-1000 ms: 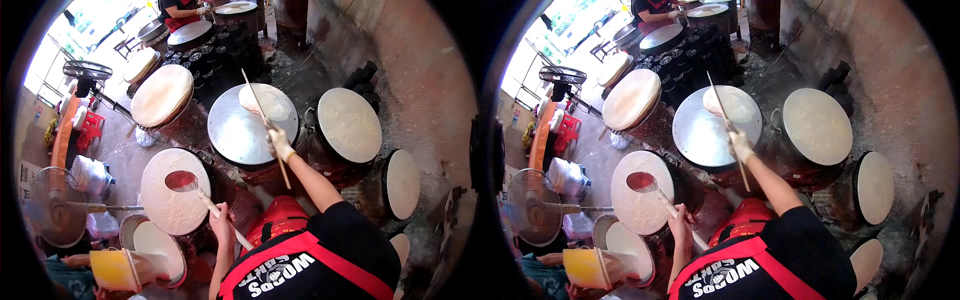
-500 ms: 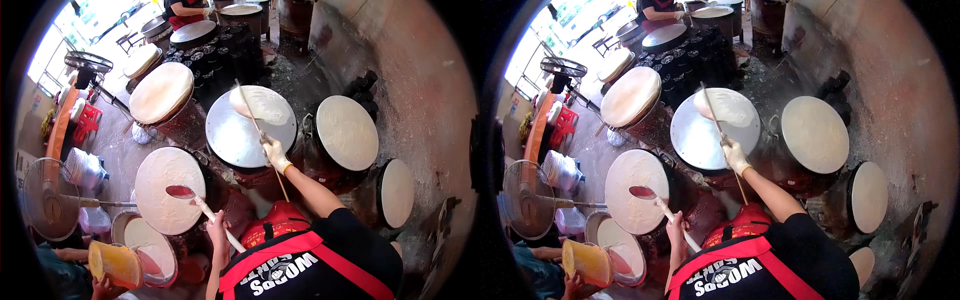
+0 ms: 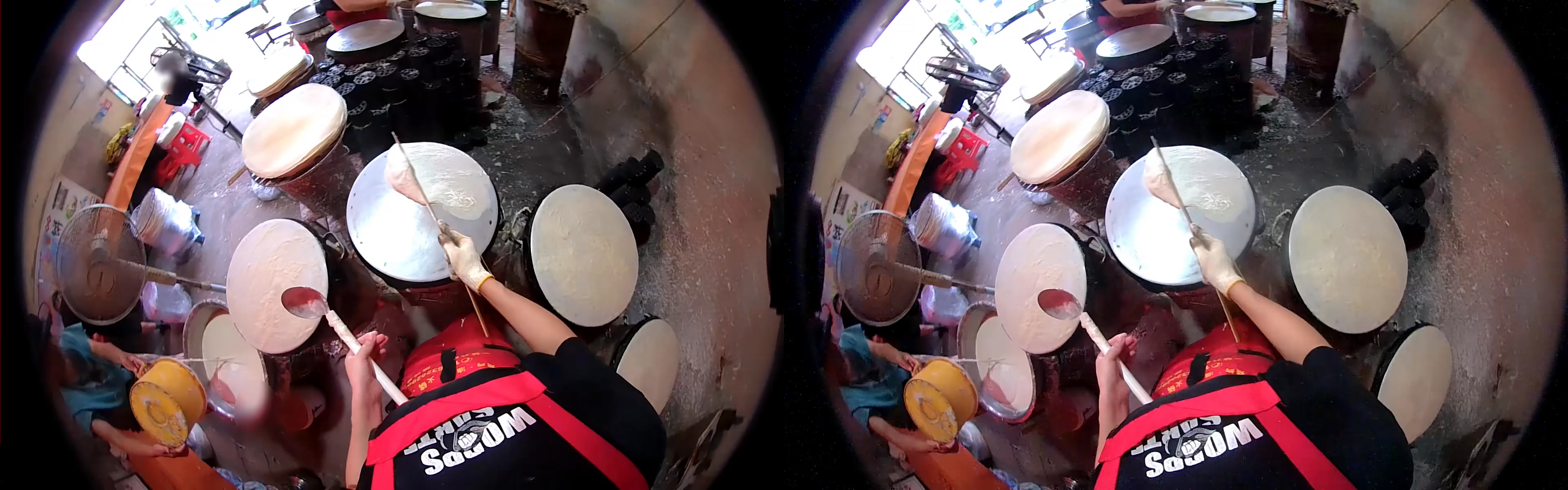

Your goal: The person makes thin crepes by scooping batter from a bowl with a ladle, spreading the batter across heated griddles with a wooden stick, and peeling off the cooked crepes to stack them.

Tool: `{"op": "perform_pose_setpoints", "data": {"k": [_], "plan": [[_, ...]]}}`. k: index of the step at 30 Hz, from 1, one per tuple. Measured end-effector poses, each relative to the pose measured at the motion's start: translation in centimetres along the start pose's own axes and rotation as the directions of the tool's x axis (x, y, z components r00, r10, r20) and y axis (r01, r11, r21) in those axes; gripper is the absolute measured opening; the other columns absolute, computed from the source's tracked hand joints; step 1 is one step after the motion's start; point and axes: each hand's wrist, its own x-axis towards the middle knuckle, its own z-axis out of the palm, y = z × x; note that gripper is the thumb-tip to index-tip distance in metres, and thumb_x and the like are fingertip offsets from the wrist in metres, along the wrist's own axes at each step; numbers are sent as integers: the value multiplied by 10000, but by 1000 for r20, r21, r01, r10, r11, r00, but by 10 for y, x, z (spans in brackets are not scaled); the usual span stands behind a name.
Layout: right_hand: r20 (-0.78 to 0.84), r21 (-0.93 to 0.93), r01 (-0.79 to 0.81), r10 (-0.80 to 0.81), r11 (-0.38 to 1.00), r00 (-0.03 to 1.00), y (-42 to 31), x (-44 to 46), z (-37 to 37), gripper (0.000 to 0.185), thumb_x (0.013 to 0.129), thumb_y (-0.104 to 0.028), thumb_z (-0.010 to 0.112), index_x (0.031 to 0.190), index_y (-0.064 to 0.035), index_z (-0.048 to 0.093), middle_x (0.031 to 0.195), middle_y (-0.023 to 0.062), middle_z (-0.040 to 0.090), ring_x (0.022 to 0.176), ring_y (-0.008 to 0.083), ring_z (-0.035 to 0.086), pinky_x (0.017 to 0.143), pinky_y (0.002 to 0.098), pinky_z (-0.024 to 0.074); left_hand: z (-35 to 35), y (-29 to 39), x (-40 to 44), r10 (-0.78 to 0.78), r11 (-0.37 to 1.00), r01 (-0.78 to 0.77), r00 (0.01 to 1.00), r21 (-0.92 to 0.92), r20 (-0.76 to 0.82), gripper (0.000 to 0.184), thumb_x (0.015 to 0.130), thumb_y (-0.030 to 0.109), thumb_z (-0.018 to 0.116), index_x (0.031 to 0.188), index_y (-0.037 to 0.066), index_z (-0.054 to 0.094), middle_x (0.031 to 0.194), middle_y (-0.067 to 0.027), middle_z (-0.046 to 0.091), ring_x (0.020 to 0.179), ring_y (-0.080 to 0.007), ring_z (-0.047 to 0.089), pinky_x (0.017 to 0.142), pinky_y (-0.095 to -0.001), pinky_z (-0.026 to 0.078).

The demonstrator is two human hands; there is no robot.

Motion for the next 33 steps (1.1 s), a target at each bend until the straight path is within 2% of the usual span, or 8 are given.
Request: {"op": "perform_pose_setpoints", "data": {"k": [5,9,10,11,14,20,29,33], "plan": [[309,6,-286,270,958,912,-46,-26,-61,409,933,-230,496,1327,-121,494,584,-37,422,358,83,347,335,255,303,11,-27,-12,49,988,-57,997,-142,-60,82,824,48,614,885,-4,599,761,-74,616,644,-139,578,645,-244,507],[-47,42,-143,145,989,988,-20,9,-94,418,930,-259,510,1321,-112,498,650,6,558,351,61,372,329,235,297,9,-41,-21,74,990,-90,988,-109,-139,57,811,26,607,842,-15,582,707,-59,566,582,-124,522,565,-256,474],[15,70,-176,176,982,984,-25,20,-97,424,924,-262,518,1307,-80,508,678,27,598,352,70,385,334,248,317,12,-42,-25,75,989,-95,983,-112,-168,56,810,33,602,825,-13,574,670,-51,537,552,-127,500,548,-263,460],[-31,7,-70,71,997,997,-17,31,-87,292,927,-334,537,1129,-135,606,531,-60,379,339,67,297,311,229,254,16,-41,-29,74,990,-95,981,-109,-179,67,811,51,602,801,2,559,634,-32,498,541,-130,493,543,-262,449],[266,-203,-22,76,979,961,-19,46,-67,417,937,-369,503,1186,-50,602,542,-51,436,404,75,396,380,242,325,30,-37,-40,52,987,-79,981,-138,-189,159,815,104,600,713,54,490,538,6,384,497,-138,459,514,-268,418],[478,-302,-110,251,947,842,-46,13,-100,419,930,-345,531,1315,-180,520,540,-54,450,374,63,372,355,235,304,33,-31,-38,-18,977,-28,977,-211,-212,236,826,143,589,655,114,430,506,10,376,461,-139,432,499,-279,409],[533,-167,-25,111,986,839,-17,83,-75,457,932,-378,518,1249,-51,558,512,-59,427,401,65,358,380,241,273,24,-19,-48,-96,964,30,966,-263,-242,213,846,160,564,664,104,468,546,-13,445,500,-157,486,561,-294,447],[646,-259,-53,214,964,733,-47,59,-110,464,841,-153,490,1300,-96,532,596,-22,496,437,73,404,403,221,319,28,-31,-59,-104,967,27,950,-253,-294,157,859,168,575,750,56,561,666,-56,582,607,-174,574,625,-282,489]]}}
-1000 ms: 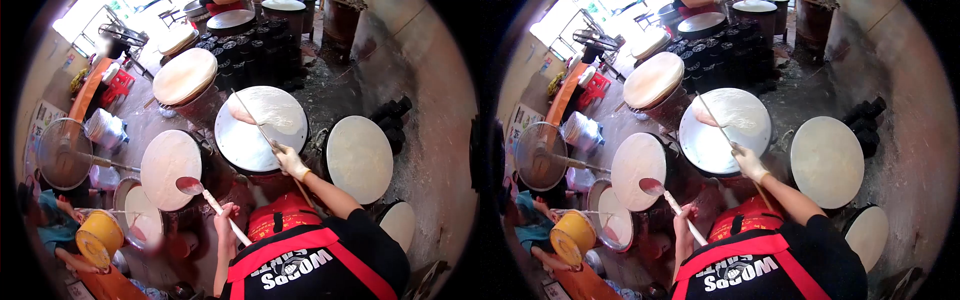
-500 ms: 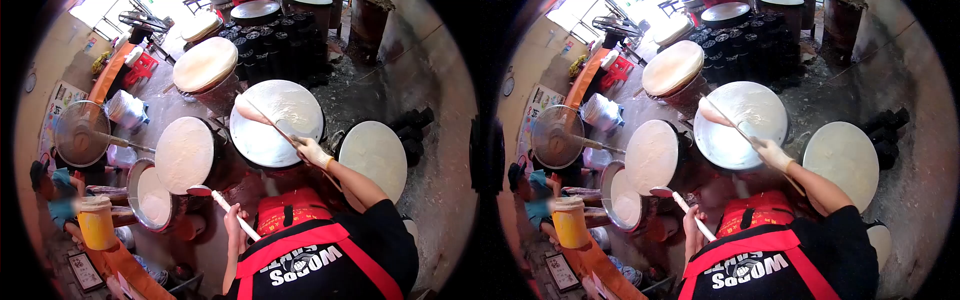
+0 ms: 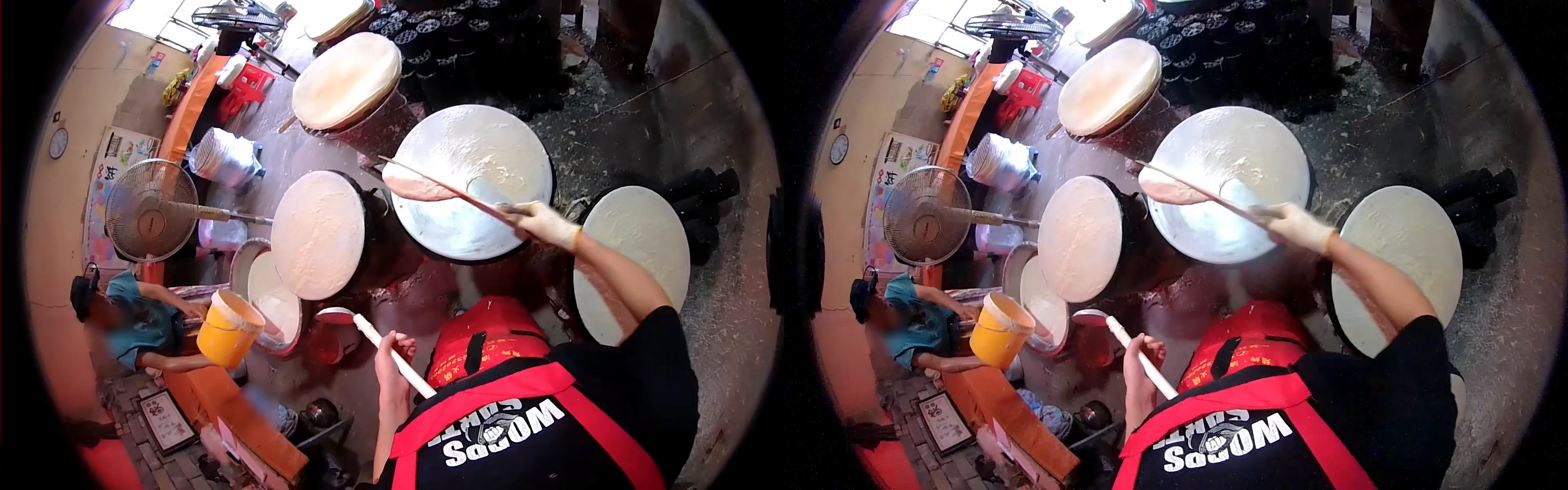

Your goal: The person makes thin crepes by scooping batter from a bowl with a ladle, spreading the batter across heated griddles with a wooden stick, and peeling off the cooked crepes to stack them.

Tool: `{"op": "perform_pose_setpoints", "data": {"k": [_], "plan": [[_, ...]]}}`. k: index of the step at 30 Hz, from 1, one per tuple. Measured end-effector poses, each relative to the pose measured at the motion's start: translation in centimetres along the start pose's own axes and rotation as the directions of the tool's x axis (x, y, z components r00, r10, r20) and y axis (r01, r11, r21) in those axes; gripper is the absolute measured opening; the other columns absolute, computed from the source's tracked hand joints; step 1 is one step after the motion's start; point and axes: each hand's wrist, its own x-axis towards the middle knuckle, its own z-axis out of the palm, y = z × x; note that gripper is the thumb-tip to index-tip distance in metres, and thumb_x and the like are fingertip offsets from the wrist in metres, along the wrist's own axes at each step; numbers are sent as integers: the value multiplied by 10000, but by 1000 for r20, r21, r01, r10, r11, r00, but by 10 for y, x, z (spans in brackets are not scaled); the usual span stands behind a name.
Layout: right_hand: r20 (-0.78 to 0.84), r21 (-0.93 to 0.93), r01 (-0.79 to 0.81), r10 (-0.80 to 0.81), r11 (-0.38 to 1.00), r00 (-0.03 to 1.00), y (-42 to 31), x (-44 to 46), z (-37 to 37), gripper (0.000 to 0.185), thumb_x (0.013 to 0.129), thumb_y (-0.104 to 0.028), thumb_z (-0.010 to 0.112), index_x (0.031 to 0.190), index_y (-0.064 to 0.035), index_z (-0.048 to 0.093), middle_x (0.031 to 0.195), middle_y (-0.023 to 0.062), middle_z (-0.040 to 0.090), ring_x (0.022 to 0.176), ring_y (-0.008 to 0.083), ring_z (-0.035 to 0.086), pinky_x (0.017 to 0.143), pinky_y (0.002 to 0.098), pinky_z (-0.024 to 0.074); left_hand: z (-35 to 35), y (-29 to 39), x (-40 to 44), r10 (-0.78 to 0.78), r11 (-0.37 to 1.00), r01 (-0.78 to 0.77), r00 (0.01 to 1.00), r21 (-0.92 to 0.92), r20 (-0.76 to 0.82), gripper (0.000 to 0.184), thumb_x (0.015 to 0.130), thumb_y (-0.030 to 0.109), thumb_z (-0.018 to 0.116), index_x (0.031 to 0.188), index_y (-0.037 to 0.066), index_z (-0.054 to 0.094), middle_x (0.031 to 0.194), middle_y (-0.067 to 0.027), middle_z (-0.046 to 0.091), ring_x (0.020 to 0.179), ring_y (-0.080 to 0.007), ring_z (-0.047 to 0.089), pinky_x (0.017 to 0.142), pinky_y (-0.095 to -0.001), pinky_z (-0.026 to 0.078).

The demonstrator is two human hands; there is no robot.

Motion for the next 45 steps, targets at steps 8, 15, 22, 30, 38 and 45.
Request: {"op": "perform_pose_setpoints", "data": {"k": [8,15,22,30,38,45], "plan": [[12,43,8,-9,999,1000,9,6,-9,362,907,-271,545,1202,-69,603,502,-48,402,373,55,329,341,228,253,-10,0,-5,-73,993,65,994,99,81,159,836,140,602,707,78,535,616,-20,515,634,-140,544,664,-276,480],[-252,288,-31,107,957,962,54,-103,19,319,915,-187,543,1225,-136,600,606,-98,450,432,10,356,370,193,253,9,27,18,-55,941,16,993,339,106,187,832,198,618,681,105,557,675,0,573,680,-135,565,731,-280,471],[-303,292,-144,235,946,924,75,-125,112,318,945,-313,516,1206,-157,608,498,-69,359,354,45,314,329,225,249,-6,66,44,-118,850,-122,904,512,411,159,856,198,583,895,54,636,805,-22,630,793,-131,585,756,-262,439],[-523,737,348,164,579,836,67,-70,300,364,970,-242,425,1305,-130,513,531,-107,329,383,30,308,343,211,251,-116,116,111,-156,794,-191,853,578,497,190,826,133,593,942,-2,660,812,-22,600,764,-88,526,710,-229,392],[-753,443,257,201,859,627,-12,238,333,400,963,-369,403,1138,-50,570,818,169,646,729,344,621,681,411,481,-215,158,87,-92,857,-129,915,500,394,456,837,74,574,1278,-14,497,1185,-116,581,1001,-162,569,878,-281,427],[-800,542,432,284,721,529,4,144,402,290,982,-346,415,1231,-212,479,540,-46,365,356,71,332,315,245,289,-250,154,108,-193,871,-49,881,489,432,395,828,22,533,1222,-4,542,816,-48,591,731,-102,562,715,-226,454]]}}
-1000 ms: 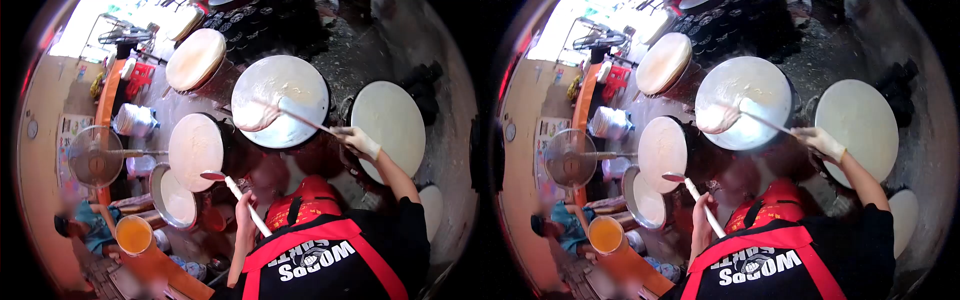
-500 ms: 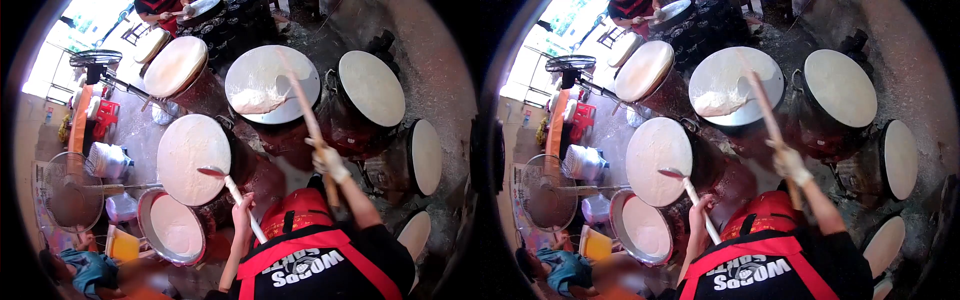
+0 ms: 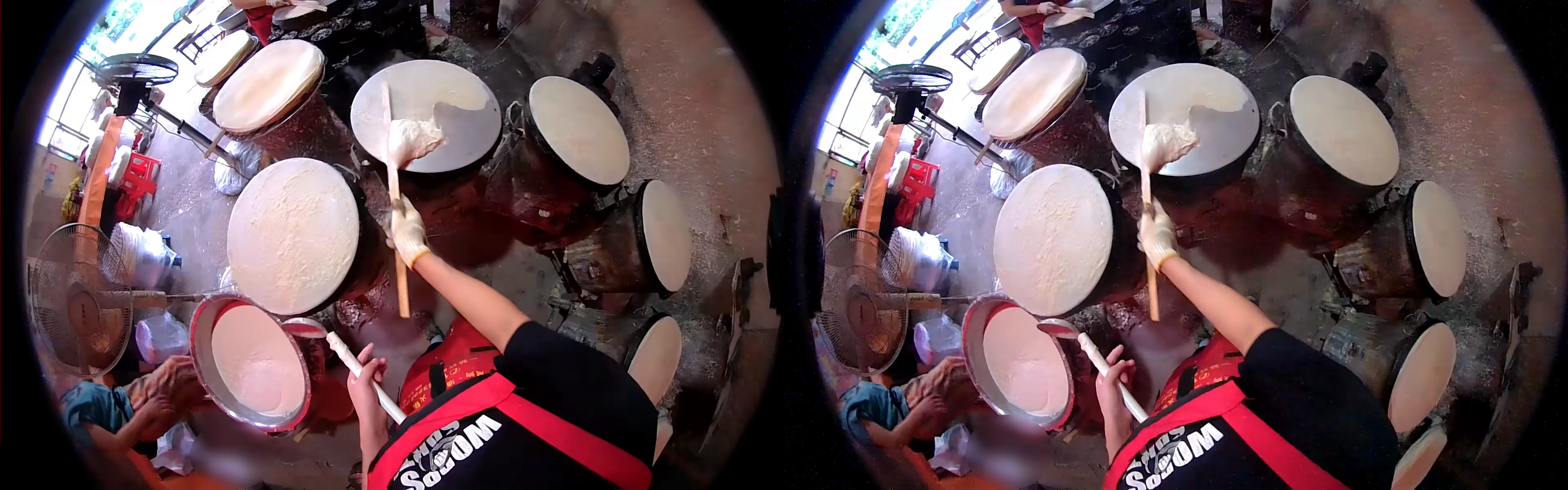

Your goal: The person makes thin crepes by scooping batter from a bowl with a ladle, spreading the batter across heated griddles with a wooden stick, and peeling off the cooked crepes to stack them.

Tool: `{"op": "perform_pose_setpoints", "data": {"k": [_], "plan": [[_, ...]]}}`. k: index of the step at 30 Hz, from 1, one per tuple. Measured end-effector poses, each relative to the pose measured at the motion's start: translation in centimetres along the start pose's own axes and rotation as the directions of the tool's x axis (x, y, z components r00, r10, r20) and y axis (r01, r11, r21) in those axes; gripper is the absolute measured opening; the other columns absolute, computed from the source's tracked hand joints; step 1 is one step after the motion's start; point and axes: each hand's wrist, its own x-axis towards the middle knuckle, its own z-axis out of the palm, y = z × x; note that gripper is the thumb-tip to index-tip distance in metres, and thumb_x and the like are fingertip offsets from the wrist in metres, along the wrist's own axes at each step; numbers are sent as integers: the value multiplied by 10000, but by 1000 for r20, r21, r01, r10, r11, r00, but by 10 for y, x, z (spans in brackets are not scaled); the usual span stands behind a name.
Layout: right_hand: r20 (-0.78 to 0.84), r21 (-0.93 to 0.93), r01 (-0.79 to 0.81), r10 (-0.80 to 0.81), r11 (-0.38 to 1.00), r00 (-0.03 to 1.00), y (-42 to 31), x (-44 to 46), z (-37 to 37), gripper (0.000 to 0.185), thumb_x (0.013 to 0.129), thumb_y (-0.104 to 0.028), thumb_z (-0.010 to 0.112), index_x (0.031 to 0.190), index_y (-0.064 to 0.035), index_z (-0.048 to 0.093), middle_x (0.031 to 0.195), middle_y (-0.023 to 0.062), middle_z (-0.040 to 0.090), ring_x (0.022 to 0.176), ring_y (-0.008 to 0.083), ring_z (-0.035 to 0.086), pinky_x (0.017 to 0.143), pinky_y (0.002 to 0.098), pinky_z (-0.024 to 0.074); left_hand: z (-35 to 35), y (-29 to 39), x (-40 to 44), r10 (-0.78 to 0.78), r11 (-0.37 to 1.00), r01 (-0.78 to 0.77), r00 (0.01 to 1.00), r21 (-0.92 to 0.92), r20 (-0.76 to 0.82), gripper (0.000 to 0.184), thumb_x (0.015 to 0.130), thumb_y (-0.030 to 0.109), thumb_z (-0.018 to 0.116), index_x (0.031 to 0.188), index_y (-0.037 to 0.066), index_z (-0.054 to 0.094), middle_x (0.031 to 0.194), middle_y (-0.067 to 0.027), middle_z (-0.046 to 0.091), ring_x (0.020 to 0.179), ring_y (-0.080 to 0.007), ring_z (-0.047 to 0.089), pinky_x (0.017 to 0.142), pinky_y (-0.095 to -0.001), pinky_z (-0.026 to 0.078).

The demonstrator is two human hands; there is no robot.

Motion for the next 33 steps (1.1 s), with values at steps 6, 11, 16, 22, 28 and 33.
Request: {"op": "perform_pose_setpoints", "data": {"k": [6,11,16,22,28,33], "plan": [[24,-29,-25,26,999,999,-29,-21,-97,387,982,-285,415,1368,-297,387,597,-30,389,371,67,318,326,235,281,32,3,7,50,998,-50,999,41,23,440,804,70,558,1235,-13,529,975,-39,599,821,-97,572,739,-206,460],[3,225,-13,13,974,1000,-58,5,-100,339,974,-319,421,1313,-309,416,594,-5,420,371,80,326,316,247,278,59,5,3,49,998,-53,994,38,94,448,831,21,542,1276,-4,503,1189,-56,552,1002,-120,530,891,-272,430],[348,-226,-17,97,974,932,-52,-9,-98,347,971,-296,446,1312,-251,490,588,-14,439,383,96,376,354,252,345,101,5,3,9,996,-18,994,82,108,495,828,57,561,1311,3,466,1258,-67,513,1091,-147,525,916,-259,444],[297,-295,-88,179,951,938,-106,19,-240,462,970,-333,436,1419,-273,345,652,-8,454,420,67,348,360,222,294,135,-7,19,52,997,-57,994,45,99,473,812,17,578,1278,5,503,1095,-11,569,834,-56,497,764,-180,394],[322,-132,-86,125,988,939,-138,48,-208,443,968,-319,452,1391,-202,392,637,-11,475,417,80,385,360,245,340,191,-9,28,46,994,-59,990,96,134,457,821,32,582,1271,9,509,974,26,573,757,-43,486,710,-192,415],[414,-558,26,252,829,875,-173,67,-283,491,931,-212,465,1414,-207,376,651,-22,478,451,66,387,398,235,360,238,-5,28,25,999,-29,993,32,119,375,875,72,587,1241,18,524,849,-1,587,603,-43,475,525,-178,397]]}}
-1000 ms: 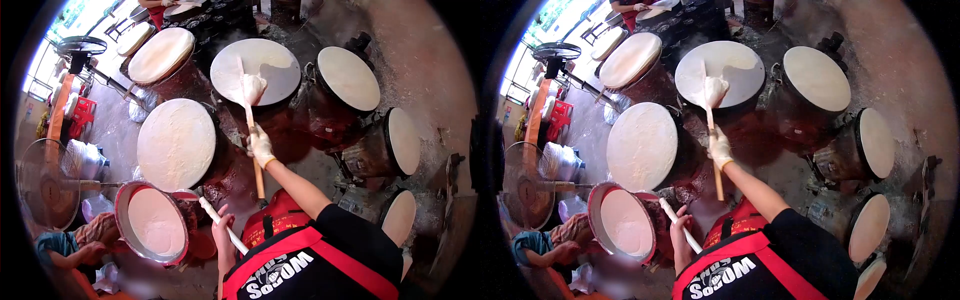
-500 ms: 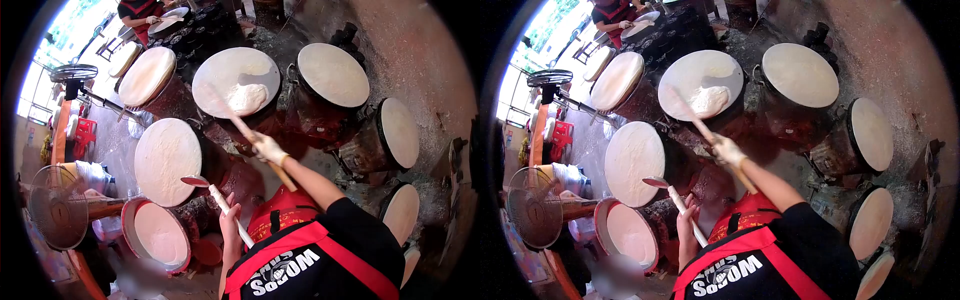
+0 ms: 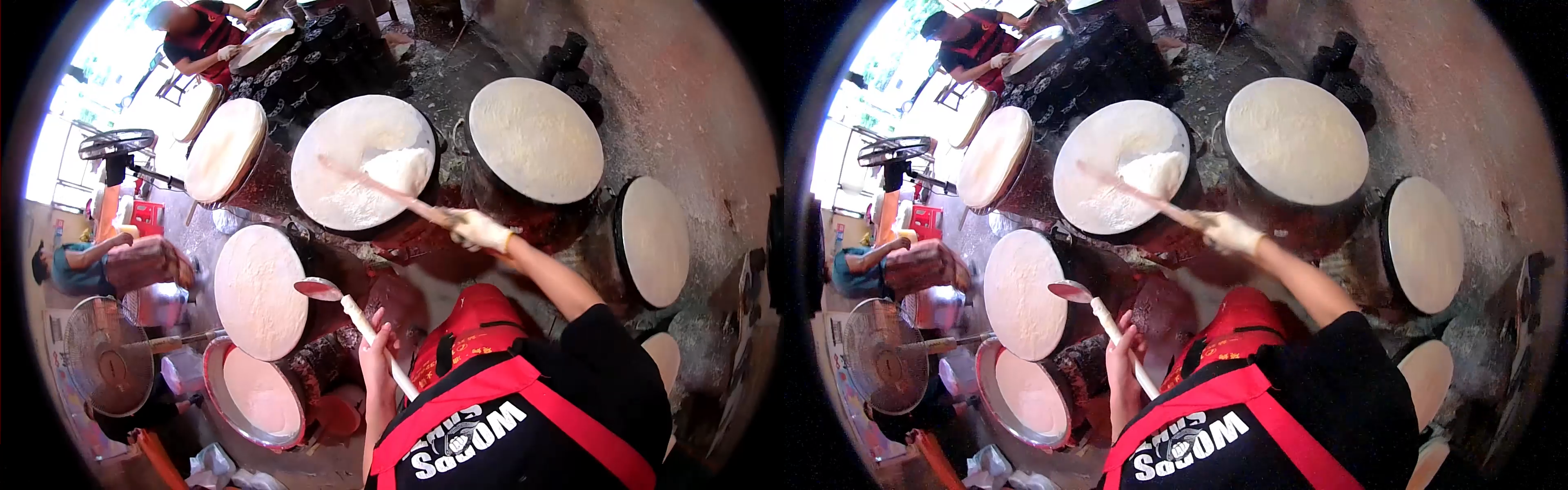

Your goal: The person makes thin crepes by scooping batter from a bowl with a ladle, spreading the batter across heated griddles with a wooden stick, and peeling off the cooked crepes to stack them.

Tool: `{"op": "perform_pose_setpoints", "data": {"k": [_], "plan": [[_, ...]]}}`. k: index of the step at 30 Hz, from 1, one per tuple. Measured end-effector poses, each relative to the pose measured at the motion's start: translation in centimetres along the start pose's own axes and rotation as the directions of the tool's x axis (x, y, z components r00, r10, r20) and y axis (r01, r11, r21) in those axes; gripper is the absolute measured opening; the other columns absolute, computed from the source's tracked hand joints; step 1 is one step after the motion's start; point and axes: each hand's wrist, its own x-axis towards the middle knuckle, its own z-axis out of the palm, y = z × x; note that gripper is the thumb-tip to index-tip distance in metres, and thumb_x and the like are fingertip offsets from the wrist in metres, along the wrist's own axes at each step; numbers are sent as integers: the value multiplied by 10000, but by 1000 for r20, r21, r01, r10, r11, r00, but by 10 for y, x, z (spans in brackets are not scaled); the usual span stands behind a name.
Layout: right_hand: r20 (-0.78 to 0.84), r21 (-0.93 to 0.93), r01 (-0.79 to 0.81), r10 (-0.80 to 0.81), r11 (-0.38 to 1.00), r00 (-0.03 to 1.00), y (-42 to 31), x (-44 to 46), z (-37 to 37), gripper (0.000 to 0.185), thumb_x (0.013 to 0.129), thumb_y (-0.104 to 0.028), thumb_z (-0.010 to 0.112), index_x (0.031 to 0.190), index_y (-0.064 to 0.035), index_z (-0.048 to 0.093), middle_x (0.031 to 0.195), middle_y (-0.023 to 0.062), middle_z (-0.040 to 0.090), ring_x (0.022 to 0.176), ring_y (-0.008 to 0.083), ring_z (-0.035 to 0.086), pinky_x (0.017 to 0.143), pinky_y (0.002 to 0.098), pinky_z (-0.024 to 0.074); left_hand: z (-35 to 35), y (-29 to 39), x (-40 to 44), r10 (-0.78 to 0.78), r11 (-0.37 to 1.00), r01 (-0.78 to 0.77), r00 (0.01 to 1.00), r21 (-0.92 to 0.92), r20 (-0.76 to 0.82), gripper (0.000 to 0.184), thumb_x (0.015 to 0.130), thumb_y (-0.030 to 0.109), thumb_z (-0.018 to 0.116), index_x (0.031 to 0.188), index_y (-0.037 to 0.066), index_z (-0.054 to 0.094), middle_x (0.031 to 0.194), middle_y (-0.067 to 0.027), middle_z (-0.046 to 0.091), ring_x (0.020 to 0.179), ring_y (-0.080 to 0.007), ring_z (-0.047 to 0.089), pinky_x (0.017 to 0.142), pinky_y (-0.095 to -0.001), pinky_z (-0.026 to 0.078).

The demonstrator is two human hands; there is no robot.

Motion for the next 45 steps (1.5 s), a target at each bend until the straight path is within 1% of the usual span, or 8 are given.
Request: {"op": "perform_pose_setpoints", "data": {"k": [8,14,18,24,31,35,37,45], "plan": [[-388,-413,276,-441,868,809,-41,121,-48,411,922,-319,463,1257,-92,530,1109,223,605,1024,361,593,868,399,455,35,0,-5,2,999,0,999,38,-49,205,914,166,588,1053,22,546,642,-45,570,394,-45,379,344,-186,278],[30,-409,441,-471,799,882,-51,74,8,405,939,-299,503,1273,-71,530,1193,160,604,1117,204,569,938,310,420,35,18,7,141,989,-143,989,-42,-44,322,970,298,468,1145,29,501,594,-19,509,390,-64,367,347,-203,273],[-682,53,554,-375,831,628,3,73,5,366,936,-179,541,1269,-29,537,1058,52,642,948,104,573,848,220,450,20,28,11,181,983,-182,982,3,-55,201,974,274,468,1039,86,499,724,4,492,481,-69,415,390,-194,309],[-349,157,309,-240,938,906,-18,48,43,386,909,-215,578,1257,-51,549,1221,117,600,1102,138,551,937,253,403,22,49,29,31,999,-34,994,28,104,176,962,222,505,1010,54,485,816,-20,490,564,-56,415,406,-174,316],[-503,6,505,-434,863,747,56,80,35,387,911,-147,547,1272,-13,517,1260,139,570,1174,170,521,979,268,378,23,47,33,-62,995,72,990,-73,127,172,885,25,473,1057,15,478,784,-34,495,534,-57,397,403,-174,298],[-437,18,382,-336,924,834,-6,79,-4,384,894,-175,566,1229,12,551,1178,110,624,1052,163,575,923,294,426,24,41,33,-92,991,104,986,-82,140,167,881,21,475,1048,17,475,804,-36,501,536,-61,396,409,-178,302],[-512,-193,585,-589,788,625,22,143,-38,324,897,-195,593,1186,-48,605,801,-47,599,517,19,401,464,196,353,24,37,33,-92,989,108,983,-98,158,146,897,40,478,1041,21,477,809,-33,499,540,-61,396,413,-177,305],[-135,21,244,-239,970,962,4,0,-42,336,921,-170,558,1221,-21,577,1043,19,638,957,73,556,846,217,429,38,55,95,60,959,-78,996,274,73,120,919,181,526,894,66,506,676,5,476,523,-80,451,416,-203,374]]}}
